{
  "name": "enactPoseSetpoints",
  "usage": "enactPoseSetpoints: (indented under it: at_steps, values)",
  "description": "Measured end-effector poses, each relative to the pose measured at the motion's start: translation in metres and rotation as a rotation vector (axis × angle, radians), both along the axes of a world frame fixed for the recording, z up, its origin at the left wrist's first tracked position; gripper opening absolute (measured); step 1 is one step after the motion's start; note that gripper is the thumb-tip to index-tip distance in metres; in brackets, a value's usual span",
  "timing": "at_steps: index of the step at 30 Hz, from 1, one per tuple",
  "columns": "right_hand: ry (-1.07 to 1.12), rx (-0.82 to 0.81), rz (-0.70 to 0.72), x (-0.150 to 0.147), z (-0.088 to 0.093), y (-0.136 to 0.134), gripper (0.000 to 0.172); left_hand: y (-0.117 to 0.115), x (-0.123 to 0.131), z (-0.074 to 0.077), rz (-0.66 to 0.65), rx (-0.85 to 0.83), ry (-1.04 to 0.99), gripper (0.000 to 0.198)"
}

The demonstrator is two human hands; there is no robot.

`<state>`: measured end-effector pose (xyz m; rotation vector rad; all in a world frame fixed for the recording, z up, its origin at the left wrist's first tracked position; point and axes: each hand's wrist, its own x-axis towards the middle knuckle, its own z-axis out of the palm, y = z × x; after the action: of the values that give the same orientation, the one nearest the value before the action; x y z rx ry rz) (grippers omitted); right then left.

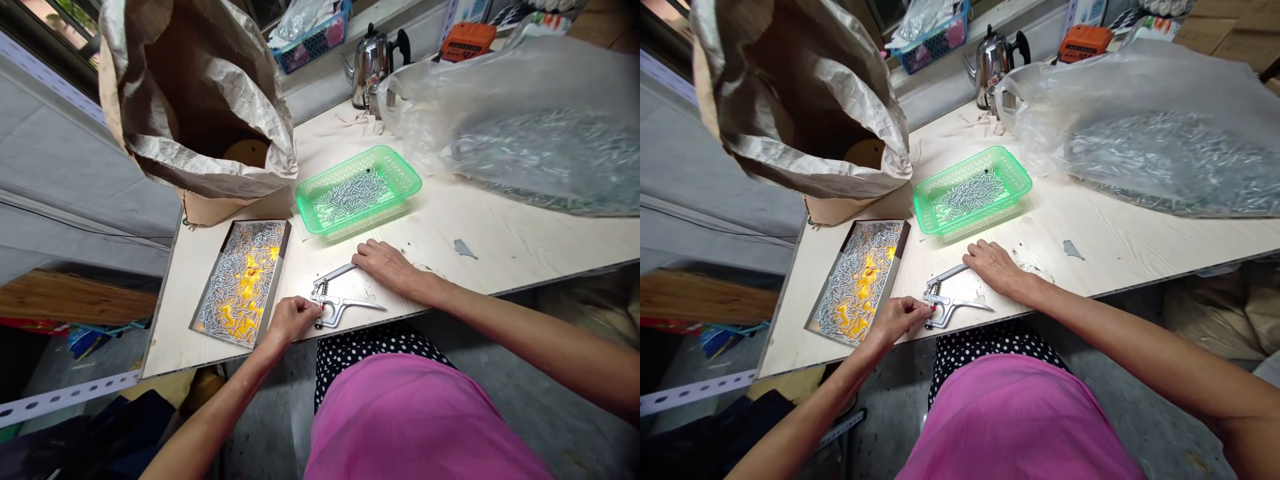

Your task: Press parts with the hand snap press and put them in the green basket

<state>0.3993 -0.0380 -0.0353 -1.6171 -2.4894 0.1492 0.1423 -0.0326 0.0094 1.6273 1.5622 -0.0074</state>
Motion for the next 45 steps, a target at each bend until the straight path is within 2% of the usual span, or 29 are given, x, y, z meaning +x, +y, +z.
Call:
enactPoseSetpoints:
  at_steps: [7,12,17,22,24,26,28,32,35,41,45]
  values:
    - [-0.01,0.014,0.03,0.004,0.003,0.003,0.021,-0.005,-0.001,-0.004,-0.019,-0.046,-0.012,0.038]
    - [-0.037,0.022,0.044,0.003,0.004,0.019,0.021,0.0,-0.001,-0.01,-0.028,-0.202,-0.127,0.044]
    - [-0.037,-0.024,0.074,-0.001,0.012,0.029,0.018,0.002,0.003,-0.012,0.078,-0.405,-0.199,0.042]
    - [-0.03,-0.094,0.08,-0.004,0.019,0.019,0.018,-0.006,0.006,-0.008,0.117,-0.419,-0.198,0.042]
    - [0.014,-0.097,0.12,-0.002,0.02,0.008,0.029,-0.009,0.006,-0.007,0.122,-0.418,-0.197,0.041]
    - [0.06,-0.072,0.158,0.002,0.02,-0.004,0.056,-0.01,0.005,-0.007,0.125,-0.419,-0.198,0.041]
    - [0.09,-0.058,0.173,0.007,0.018,-0.016,0.074,-0.01,0.005,-0.007,0.121,-0.421,-0.198,0.041]
    - [0.109,-0.088,0.159,0.011,0.015,-0.026,0.085,-0.009,0.004,-0.008,0.108,-0.422,-0.185,0.042]
    - [0.038,-0.105,0.14,0.007,0.016,-0.028,0.093,-0.009,0.005,-0.008,0.108,-0.416,-0.18,0.042]
    - [0.005,-0.14,0.107,0.001,0.024,-0.035,0.082,-0.01,0.007,-0.009,0.121,-0.409,-0.175,0.042]
    - [0.059,-0.169,0.104,0.001,0.026,-0.04,0.074,-0.011,0.005,-0.005,0.058,-0.378,-0.108,0.037]
